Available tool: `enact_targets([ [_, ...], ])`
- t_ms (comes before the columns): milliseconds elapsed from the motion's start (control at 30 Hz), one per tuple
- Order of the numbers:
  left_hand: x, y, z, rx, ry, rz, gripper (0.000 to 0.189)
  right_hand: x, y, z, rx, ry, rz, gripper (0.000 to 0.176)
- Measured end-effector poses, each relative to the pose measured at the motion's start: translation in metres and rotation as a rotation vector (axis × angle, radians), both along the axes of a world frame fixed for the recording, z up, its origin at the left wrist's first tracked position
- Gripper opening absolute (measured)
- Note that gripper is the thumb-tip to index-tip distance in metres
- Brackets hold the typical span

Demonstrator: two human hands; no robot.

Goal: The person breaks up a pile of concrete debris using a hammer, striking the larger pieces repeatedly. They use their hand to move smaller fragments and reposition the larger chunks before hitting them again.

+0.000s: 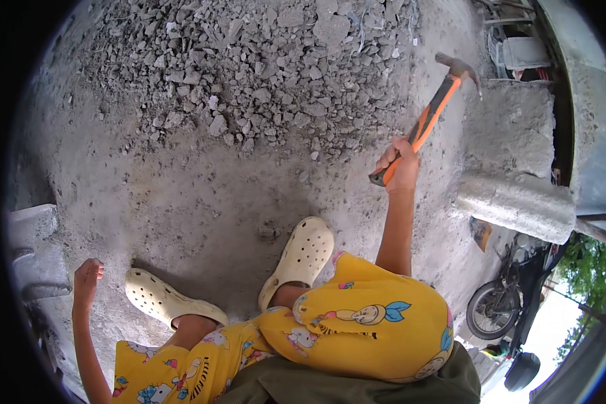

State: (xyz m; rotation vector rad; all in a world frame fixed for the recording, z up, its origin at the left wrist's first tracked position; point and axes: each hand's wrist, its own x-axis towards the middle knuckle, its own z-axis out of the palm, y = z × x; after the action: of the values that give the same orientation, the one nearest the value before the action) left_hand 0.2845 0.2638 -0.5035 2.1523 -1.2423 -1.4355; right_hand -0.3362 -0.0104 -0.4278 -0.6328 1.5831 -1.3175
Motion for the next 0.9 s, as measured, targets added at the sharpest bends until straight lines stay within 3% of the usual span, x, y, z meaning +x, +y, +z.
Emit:
enact_targets([
  [100, 0.014, 0.017, -0.011, 0.055, 0.0, 0.043, 0.034, -0.014, -0.023, 0.031, -0.329, 0.089, -0.017, 0.008],
  [200, 0.019, 0.01, -0.012, 0.067, -0.002, 0.051, 0.034, -0.001, -0.051, 0.052, -0.494, 0.173, -0.102, 0.009],
  [267, 0.021, 0.006, -0.013, 0.045, -0.007, 0.043, 0.034, -0.017, -0.074, 0.005, -0.561, 0.286, -0.107, 0.01],
  [333, 0.02, -0.002, -0.018, 0.001, 0.001, 0.041, 0.035, -0.02, -0.071, -0.046, -0.191, 0.35, -0.024, 0.014],
  [400, 0.012, -0.013, -0.014, -0.017, 0.002, 0.02, 0.034, -0.019, -0.068, -0.065, 0.347, 0.236, 0.254, 0.013],
  [500, -0.008, -0.013, 0.001, -0.058, -0.004, 0.043, 0.035, -0.007, -0.063, -0.054, 0.334, 0.091, 0.318, 0.01],
  [600, -0.01, -0.004, 0.009, -0.029, -0.015, 0.057, 0.036, 0.006, -0.059, -0.021, 0.172, 0.009, 0.227, 0.012],
  [733, 0.008, 0.024, -0.001, 0.052, 0.006, 0.05, 0.038, 0.0, -0.088, 0.038, -0.289, 0.092, 0.08, 0.008],
  [800, 0.017, 0.027, -0.006, 0.056, 0.023, 0.087, 0.038, -0.005, -0.104, 0.053, -0.396, 0.142, -0.028, 0.009],
  [900, 0.027, 0.027, -0.015, 0.024, -0.029, 0.13, 0.036, -0.008, -0.124, 0.019, -0.399, 0.258, -0.125, 0.011],
])
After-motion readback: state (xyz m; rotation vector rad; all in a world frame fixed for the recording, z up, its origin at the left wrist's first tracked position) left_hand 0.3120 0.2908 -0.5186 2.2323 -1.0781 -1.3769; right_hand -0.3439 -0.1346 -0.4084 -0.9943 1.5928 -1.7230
